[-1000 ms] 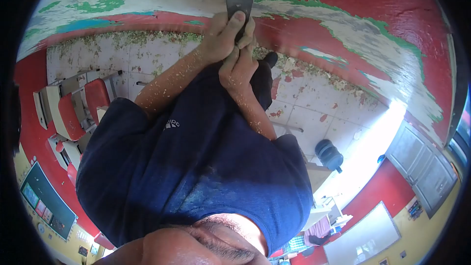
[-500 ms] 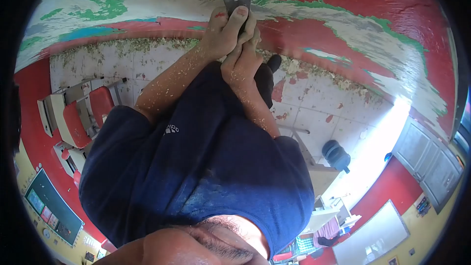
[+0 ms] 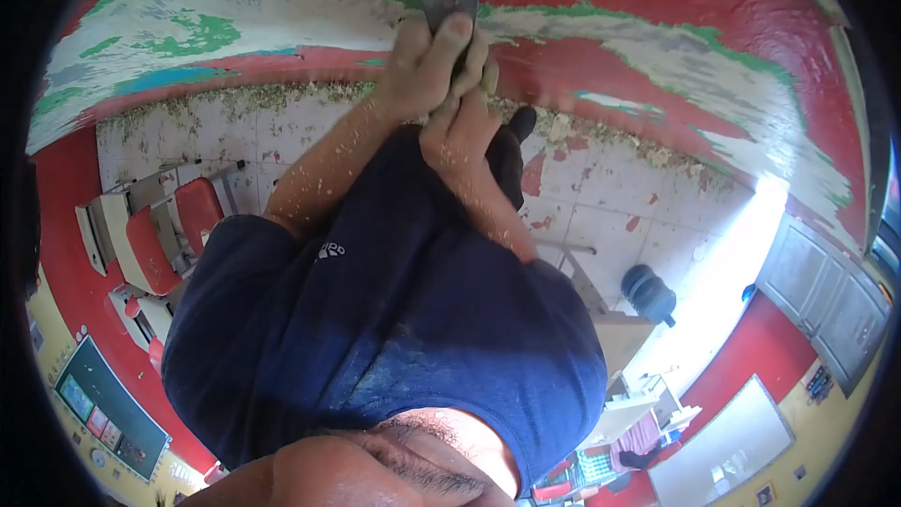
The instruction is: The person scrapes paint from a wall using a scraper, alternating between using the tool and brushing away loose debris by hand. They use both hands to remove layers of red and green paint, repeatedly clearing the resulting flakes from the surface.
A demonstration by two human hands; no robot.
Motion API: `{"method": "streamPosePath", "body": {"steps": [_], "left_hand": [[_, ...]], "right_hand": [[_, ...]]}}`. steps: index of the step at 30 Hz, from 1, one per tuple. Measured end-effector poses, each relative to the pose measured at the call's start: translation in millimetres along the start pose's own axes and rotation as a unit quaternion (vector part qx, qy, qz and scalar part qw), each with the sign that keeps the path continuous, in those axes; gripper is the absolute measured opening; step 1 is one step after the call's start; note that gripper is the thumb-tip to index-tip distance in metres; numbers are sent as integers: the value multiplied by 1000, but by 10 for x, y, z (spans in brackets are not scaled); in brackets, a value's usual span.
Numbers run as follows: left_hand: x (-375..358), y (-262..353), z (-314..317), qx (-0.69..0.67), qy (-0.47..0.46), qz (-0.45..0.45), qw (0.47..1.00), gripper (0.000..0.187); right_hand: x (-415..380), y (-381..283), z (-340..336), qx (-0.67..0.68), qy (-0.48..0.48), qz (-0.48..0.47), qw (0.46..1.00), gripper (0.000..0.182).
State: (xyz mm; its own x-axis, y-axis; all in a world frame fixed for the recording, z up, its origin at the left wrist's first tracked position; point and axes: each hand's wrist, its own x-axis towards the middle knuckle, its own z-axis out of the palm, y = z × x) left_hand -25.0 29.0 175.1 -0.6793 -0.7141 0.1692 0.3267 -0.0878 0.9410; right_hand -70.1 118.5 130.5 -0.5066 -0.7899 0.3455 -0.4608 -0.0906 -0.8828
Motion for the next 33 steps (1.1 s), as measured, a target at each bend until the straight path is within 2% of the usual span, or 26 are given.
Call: {"method": "streamPosePath", "body": {"steps": [3,5,6,9,10,13,16,19,20,22,24,27,30,33], "left_hand": [[-35,131,-16,11,13,-11,1000,40],[-130,-100,-37,26,55,-38,997,45],[-177,-129,-40,33,82,-59,994,48],[-23,23,-101,-2,12,4,1000,48],[-19,58,-109,-1,17,-6,1000,48],[-87,85,-60,6,33,-43,999,49],[-124,-32,-15,6,60,-68,996,49],[85,202,82,-4,-44,-25,999,46],[-18,103,103,-1,-35,-60,998,46],[-78,-128,84,18,-35,-106,994,46],[-17,-178,75,26,-15,-97,995,47],[-56,-216,118,-10,4,-107,994,48],[-122,-304,144,-34,18,-109,993,47],[-86,-268,131,-19,2,-107,994,46]], "right_hand": [[28,-67,-58,-69,-30,-6,997,37],[-23,-54,5,-105,33,-95,989,29],[-98,5,18,-67,2,-14,998,28],[-16,50,37,-5,-48,33,998,31],[107,26,72,-57,8,-98,994,28],[-6,-70,54,-69,20,-86,994,24],[-25,-56,-17,-23,-1,-5,1000,23],[51,-51,-41,-5,31,-10,999,24],[12,-71,-84,9,9,57,998,23],[-230,123,-105,-32,24,36,999,20],[-255,135,-101,9,32,94,995,17],[-197,183,-97,-34,35,64,997,26],[-313,220,-141,-42,8,63,997,26],[-213,113,-184,-4,6,104,995,15]]}}
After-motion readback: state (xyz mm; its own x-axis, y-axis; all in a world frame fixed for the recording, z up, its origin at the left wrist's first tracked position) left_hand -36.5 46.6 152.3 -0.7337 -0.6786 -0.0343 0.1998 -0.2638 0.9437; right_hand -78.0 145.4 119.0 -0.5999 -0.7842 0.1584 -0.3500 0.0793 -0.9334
